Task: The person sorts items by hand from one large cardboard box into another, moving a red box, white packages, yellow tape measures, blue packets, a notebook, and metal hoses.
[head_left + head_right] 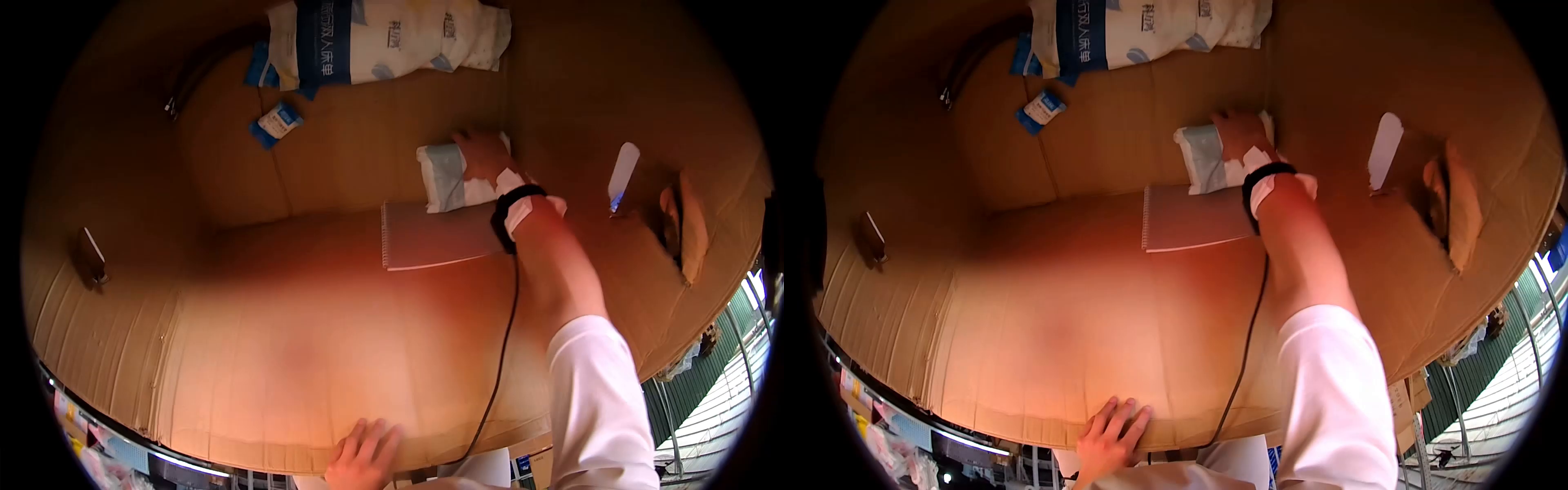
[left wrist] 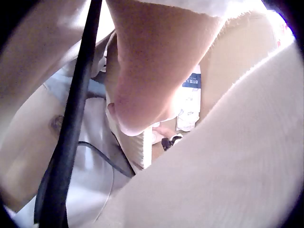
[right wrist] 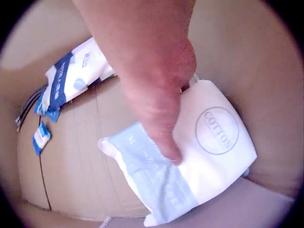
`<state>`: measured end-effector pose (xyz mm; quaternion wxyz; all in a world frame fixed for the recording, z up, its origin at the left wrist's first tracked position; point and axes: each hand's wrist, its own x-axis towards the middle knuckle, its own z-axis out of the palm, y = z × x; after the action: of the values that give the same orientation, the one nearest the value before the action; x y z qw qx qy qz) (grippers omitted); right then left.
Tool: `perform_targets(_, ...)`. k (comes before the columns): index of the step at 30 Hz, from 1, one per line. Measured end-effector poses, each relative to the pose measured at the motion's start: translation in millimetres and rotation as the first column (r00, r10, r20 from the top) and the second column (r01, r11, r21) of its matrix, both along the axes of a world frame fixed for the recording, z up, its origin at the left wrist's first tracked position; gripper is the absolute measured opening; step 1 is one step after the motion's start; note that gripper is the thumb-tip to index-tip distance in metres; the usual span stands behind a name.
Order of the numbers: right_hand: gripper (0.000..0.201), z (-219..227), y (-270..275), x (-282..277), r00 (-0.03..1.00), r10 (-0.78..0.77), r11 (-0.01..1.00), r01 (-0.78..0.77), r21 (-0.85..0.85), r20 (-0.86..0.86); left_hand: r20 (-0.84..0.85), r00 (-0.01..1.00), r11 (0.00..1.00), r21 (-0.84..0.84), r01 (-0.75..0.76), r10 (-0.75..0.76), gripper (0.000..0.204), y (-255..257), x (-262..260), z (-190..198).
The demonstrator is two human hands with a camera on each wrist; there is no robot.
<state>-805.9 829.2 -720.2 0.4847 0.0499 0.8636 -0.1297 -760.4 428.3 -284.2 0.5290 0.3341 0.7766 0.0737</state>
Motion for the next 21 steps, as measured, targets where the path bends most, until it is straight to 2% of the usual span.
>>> perform_targets(1, 0.087, 3.2, 1.8, 3.9, 1.000, -0.019, 0.997, 0.019, 0.081, -0.009, -0.028, 1.000, 1.000, 0.016, 0.013, -0.012, 0.075, -2.8, 3.7, -0.2)
perform_targets(2, 0.077, 4.4, 4.0, 4.6, 0.998, 0.010, 0.997, -0.015, 0.079, 0.068, -0.060, 0.998, 0.999, 0.026, 0.030, -0.028, 0.076, -7.4, 5.8, -1.9)
perform_targets(5, 0.063, 15.3, -6.5, -13.0, 0.959, 0.181, 0.981, -0.190, 0.025, 0.218, 0.002, 0.999, 0.998, 0.022, 0.051, -0.051, 0.076, -4.9, -6.9, -0.8)
perform_targets(6, 0.056, 18.5, -8.6, -20.1, 0.950, 0.165, 0.986, -0.158, -0.046, 0.265, 0.003, 0.999, 0.999, 0.020, 0.047, -0.047, 0.073, -3.9, -9.7, -0.1)
perform_targets(8, 0.058, 29.4, -12.0, -30.3, 0.979, 0.145, 0.982, -0.125, -0.141, 0.141, 0.006, 0.999, 0.999, 0.020, 0.036, -0.036, 0.067, -0.9, -14.4, 0.5)
perform_targets(10, 0.062, 49.9, -15.3, -53.6, 0.997, 0.066, 0.969, -0.071, -0.237, -0.028, 0.051, 0.995, 0.996, 0.026, -0.088, 0.087, 0.058, -2.0, -10.4, 4.6)
perform_targets(11, 0.062, 51.9, -13.1, -74.3, 1.000, 0.016, 0.952, -0.017, -0.306, -0.003, 0.074, 0.987, 0.989, 0.028, -0.146, 0.143, 0.054, -2.7, -8.4, 6.3)
perform_targets(13, 0.064, 52.8, -12.1, -142.5, 0.995, -0.086, 0.894, 0.102, -0.437, 0.058, 0.098, 0.984, 0.988, -0.002, -0.152, 0.151, 0.054, -2.6, -8.5, 7.5)
perform_targets(15, 0.068, 74.4, -19.5, -224.2, 0.989, 0.120, 0.957, -0.139, -0.256, -0.091, 0.106, 0.984, 0.990, -0.011, -0.141, 0.141, 0.052, -5.1, -5.0, 8.4)
perform_targets(17, 0.083, 50.1, -16.0, -280.7, 0.934, 0.222, 0.964, -0.253, -0.079, -0.281, 0.090, 0.990, 0.994, 0.005, -0.114, 0.113, 0.049, -10.9, 2.1, 7.0)
perform_targets(19, 0.089, 44.0, -9.7, -307.6, 0.920, 0.086, 0.995, -0.095, -0.004, -0.382, 0.041, 0.995, 0.995, 0.037, -0.090, 0.089, 0.048, -13.7, 5.7, 3.2)
perform_targets(20, 0.092, 45.3, -2.9, -315.0, 0.973, -0.031, 0.993, 0.004, -0.117, -0.230, 0.023, 0.997, 0.996, 0.049, -0.077, 0.076, 0.047, -16.5, 7.6, 1.1)
perform_targets(21, 0.097, 35.2, -4.8, -310.4, 0.958, -0.071, 0.992, 0.038, -0.122, -0.277, -0.026, 0.997, 0.996, 0.068, -0.065, 0.067, 0.047, -16.2, 6.5, -3.4)
